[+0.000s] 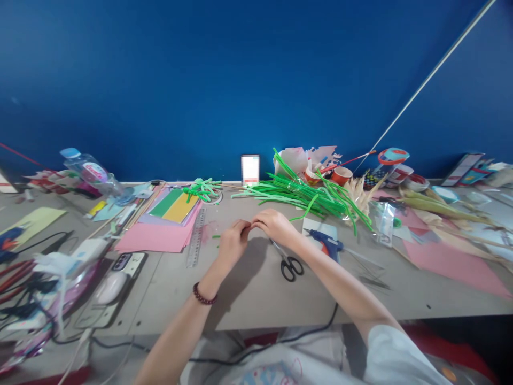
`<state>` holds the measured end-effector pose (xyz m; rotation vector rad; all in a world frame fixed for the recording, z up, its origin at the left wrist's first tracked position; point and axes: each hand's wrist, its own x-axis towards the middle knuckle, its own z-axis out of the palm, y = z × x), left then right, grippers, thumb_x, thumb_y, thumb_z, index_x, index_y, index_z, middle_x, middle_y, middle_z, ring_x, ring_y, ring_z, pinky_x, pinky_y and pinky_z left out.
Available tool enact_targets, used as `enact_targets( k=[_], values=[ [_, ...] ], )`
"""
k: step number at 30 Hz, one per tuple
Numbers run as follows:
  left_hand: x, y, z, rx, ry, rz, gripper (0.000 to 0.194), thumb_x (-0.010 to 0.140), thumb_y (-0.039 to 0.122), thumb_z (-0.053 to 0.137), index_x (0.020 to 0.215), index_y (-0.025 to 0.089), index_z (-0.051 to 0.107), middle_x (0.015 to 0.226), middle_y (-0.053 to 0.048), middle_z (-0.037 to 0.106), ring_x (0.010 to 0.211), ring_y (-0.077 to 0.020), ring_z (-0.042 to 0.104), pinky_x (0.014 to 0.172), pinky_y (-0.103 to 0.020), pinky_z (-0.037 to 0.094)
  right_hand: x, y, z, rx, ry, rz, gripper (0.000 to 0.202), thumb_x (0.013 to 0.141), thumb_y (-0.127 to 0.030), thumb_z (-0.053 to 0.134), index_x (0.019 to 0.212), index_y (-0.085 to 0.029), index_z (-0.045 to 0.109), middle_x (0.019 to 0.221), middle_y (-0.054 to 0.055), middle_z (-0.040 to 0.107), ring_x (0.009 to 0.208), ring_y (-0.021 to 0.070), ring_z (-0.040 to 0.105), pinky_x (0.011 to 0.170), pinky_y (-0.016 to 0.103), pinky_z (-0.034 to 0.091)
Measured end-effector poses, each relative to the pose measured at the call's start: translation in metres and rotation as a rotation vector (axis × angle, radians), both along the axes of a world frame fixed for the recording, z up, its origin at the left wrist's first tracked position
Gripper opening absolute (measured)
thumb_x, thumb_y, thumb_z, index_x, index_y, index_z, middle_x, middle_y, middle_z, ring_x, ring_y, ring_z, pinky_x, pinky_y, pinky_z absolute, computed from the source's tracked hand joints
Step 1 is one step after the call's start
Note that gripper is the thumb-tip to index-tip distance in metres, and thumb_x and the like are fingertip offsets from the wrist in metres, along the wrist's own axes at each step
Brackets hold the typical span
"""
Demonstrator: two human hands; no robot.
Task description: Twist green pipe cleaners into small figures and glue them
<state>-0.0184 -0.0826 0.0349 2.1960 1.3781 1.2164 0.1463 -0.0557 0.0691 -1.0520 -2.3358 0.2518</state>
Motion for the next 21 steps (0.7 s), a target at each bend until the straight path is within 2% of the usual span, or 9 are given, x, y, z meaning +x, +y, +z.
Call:
enact_targets(
  k=[6, 12, 15, 18, 21],
  values=[
    [-0.001, 0.0, -0.002, 0.039, 0.182, -0.038, 0.019, 0.092, 0.023, 0.041, 0.084, 0.017, 0.058, 0.078, -0.004, 0.059, 0.072, -0.0158, 0.056, 0.064, -0.025, 0.04, 0.003, -0.001, 0.012, -0.311, 0.121, -0.035, 0.009, 0.078, -0.017, 0.063, 0.072, -0.018, 0.07, 0.071, 0.001, 0.069, 0.068, 0.0126, 0.057, 0.065, 0.022, 0.038],
    [-0.001, 0.002, -0.007, 0.132, 0.324, -0.032, 0.021, 0.093, 0.021, 0.039, 0.08, 0.016, 0.055, 0.077, -0.005, 0.057, 0.07, -0.0155, 0.054, 0.061, -0.025, 0.039, 0.004, 0.0, 0.012, -0.473, 0.192, -0.134, 0.009, 0.074, -0.021, 0.063, 0.07, -0.017, 0.071, 0.07, 0.001, 0.068, 0.066, 0.0119, 0.056, 0.064, 0.022, 0.038],
    [0.001, 0.001, -0.005, 0.177, 0.324, -0.072, 0.022, 0.093, 0.024, 0.039, 0.079, 0.017, 0.055, 0.076, -0.005, 0.057, 0.068, -0.0156, 0.054, 0.058, -0.025, 0.039, 0.012, 0.005, 0.01, -0.526, 0.156, -0.069, 0.011, 0.074, -0.024, 0.063, 0.07, -0.016, 0.07, 0.067, 0.001, 0.065, 0.063, 0.0115, 0.054, 0.06, 0.023, 0.037],
    [0.004, -0.003, 0.001, 0.198, 0.292, -0.142, 0.025, 0.093, 0.026, 0.039, 0.077, 0.017, 0.057, 0.074, -0.005, 0.058, 0.066, -0.0148, 0.055, 0.06, -0.024, 0.039, 0.024, 0.012, 0.01, -0.757, 0.13, 0.056, 0.021, 0.075, -0.035, 0.061, 0.074, -0.014, 0.068, 0.057, -0.002, 0.057, 0.048, 0.0082, 0.046, 0.049, 0.022, 0.033],
    [0.005, -0.007, 0.005, 0.212, 0.253, -0.179, 0.027, 0.092, 0.027, 0.04, 0.074, 0.018, 0.058, 0.073, -0.006, 0.06, 0.066, -0.0144, 0.056, 0.062, -0.025, 0.041, 0.033, 0.015, 0.013, -0.976, 0.178, 0.163, 0.031, 0.074, -0.044, 0.062, 0.076, -0.014, 0.066, 0.052, -0.005, 0.047, 0.042, 0.0057, 0.037, 0.043, 0.02, 0.028]
  ],
)
